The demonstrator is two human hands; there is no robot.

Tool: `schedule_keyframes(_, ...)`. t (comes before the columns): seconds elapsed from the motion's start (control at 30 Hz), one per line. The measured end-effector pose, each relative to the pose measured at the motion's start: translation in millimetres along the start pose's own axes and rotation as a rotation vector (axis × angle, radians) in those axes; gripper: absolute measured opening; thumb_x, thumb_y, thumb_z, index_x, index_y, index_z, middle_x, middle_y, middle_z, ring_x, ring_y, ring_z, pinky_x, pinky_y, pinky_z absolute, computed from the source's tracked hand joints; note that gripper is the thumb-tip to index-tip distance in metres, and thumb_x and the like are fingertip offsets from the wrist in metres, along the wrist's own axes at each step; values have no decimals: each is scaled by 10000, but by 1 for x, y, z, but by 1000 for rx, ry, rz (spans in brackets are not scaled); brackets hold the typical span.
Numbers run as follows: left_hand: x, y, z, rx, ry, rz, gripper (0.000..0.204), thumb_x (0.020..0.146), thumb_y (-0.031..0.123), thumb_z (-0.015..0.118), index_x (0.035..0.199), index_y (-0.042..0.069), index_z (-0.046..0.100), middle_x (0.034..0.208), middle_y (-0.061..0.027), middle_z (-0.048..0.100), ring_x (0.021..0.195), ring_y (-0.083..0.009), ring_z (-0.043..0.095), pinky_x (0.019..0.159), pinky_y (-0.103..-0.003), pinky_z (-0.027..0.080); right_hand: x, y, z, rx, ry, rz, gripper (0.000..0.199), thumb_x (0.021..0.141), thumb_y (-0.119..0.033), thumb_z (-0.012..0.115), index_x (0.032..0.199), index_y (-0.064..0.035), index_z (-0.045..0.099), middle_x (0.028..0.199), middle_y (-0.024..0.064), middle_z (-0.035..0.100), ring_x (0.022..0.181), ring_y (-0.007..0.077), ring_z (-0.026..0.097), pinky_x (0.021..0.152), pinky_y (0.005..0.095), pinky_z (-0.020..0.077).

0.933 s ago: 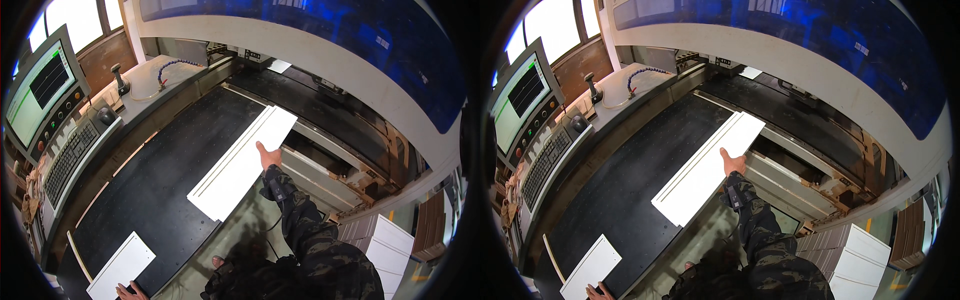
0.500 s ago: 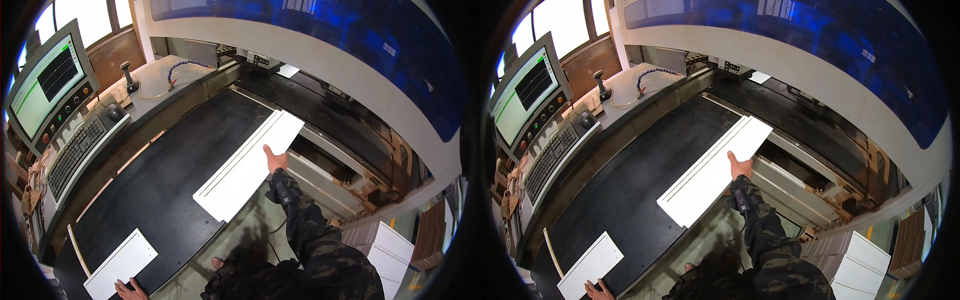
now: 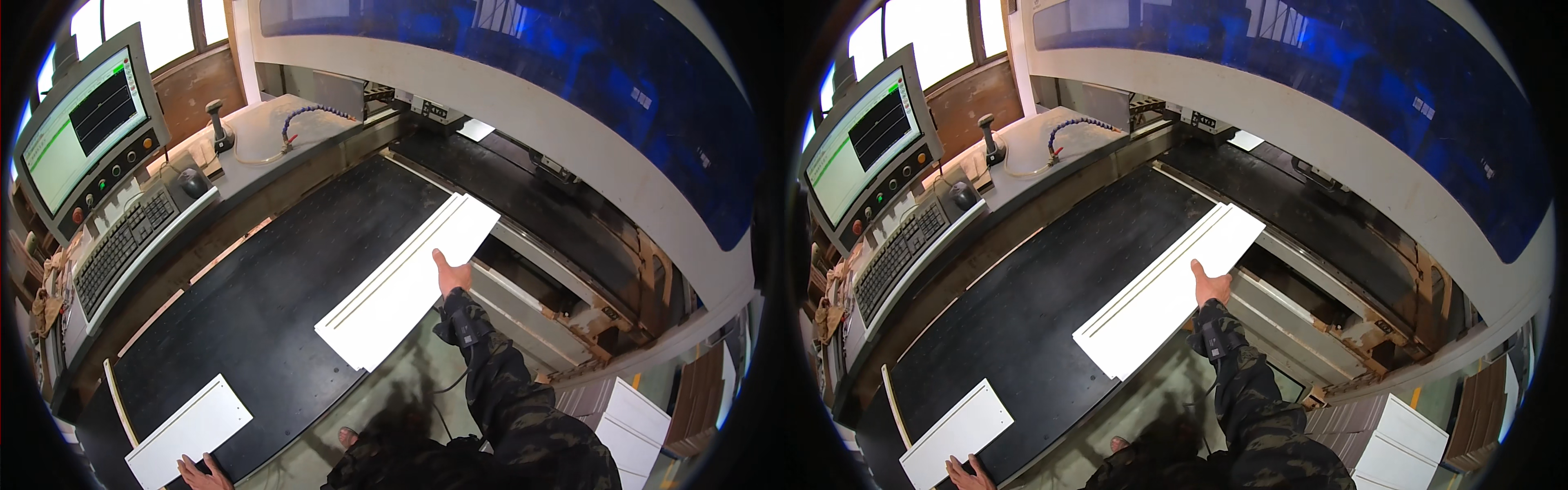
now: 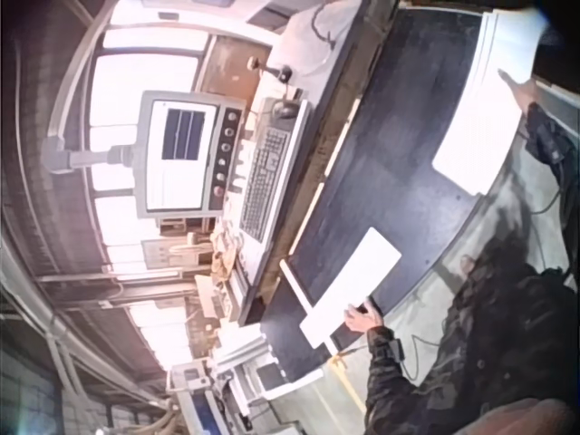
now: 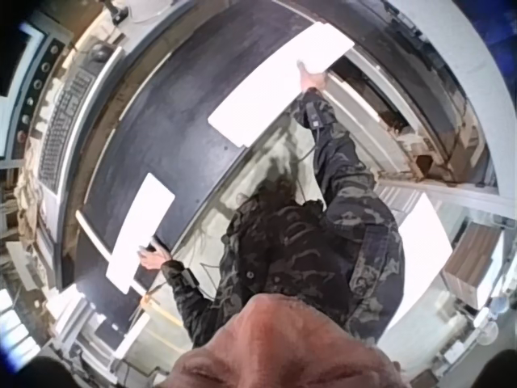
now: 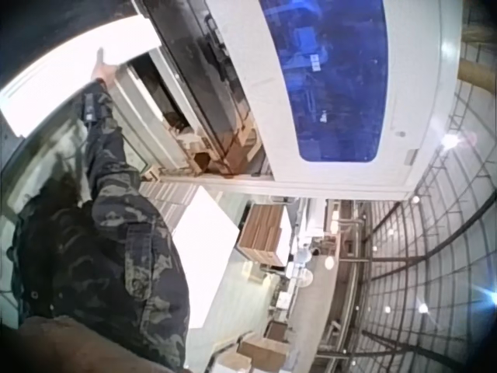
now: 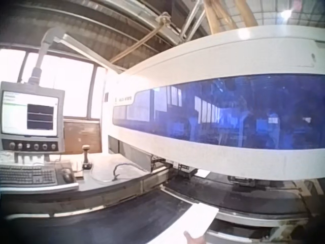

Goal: The person is seen operating a woodworking machine, feeding white wood panels into it, and then using a utility knife to trim or mark them.

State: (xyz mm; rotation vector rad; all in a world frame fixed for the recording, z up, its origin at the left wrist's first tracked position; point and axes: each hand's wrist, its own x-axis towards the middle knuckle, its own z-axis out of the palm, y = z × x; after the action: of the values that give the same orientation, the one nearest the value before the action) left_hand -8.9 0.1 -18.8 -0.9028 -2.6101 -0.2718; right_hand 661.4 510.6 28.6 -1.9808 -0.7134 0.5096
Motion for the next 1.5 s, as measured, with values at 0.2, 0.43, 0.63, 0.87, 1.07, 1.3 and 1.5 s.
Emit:
schedule_keyframes(0.2,0,1,-2,-46,29,6,937,1050,839,545,1594,85,656,1604,-285,601,1461,-494,548,1219,-645,413,6,7,5,25,43,-5,724,893,-502,921,1284,93,788,1270,260,822,1182,421,784,1070,484,588)
schedule_keyframes(0.43,0,10,-9,-36,-3,-11,955,1046,859,524,1590,85,661,1603,-271,608,1455,-481,561,1206,-640,429,5,5,-2,53,-81,21,1172,846,-722,880,1474,199,519,1382,380,714,1323,486,707,1153,514,557)
schedule_keyframes(0.63,-2,3,-1,-47,-15,-31,981,1036,880,514,1609,94,643,1624,-264,587,1484,-478,527,1211,-655,412,-8,-12,-17,28,-110,69,1197,857,-736,863,1498,204,489,1400,380,705,1321,481,707,1143,517,558)
schedule_keyframes(0.87,-3,9,-5,-79,-57,-64,969,1047,866,510,1630,99,621,1647,-260,561,1493,-480,505,1210,-664,408,-10,-16,-19,-1,-124,108,1205,853,-727,872,1504,207,478,1422,383,690,1331,482,700,1154,519,548)
schedule_keyframes(1.07,0,-6,11,-75,-32,-33,892,1092,800,509,1617,88,626,1640,-261,561,1486,-475,507,1220,-649,409,-3,-7,-15,31,-91,48,1181,852,-728,873,1487,196,503,1416,378,695,1337,486,694,1159,521,543)
schedule_keyframes(1.3,-2,2,1,-52,-20,-24,866,1107,774,511,1602,75,631,1623,-258,576,1479,-470,521,1226,-640,409,-9,-14,-18,-1,-103,102,1166,855,-732,871,1473,189,513,1408,374,697,1332,488,693,1156,525,544)
schedule_keyframes(1.5,-2,6,-4,-62,-5,-25,863,1102,775,519,1592,75,642,1620,-261,577,1465,-475,529,1217,-639,420,-5,-10,-15,0,-106,93,1182,845,-739,875,1476,189,502,1427,378,684,1336,491,690,1155,526,542)
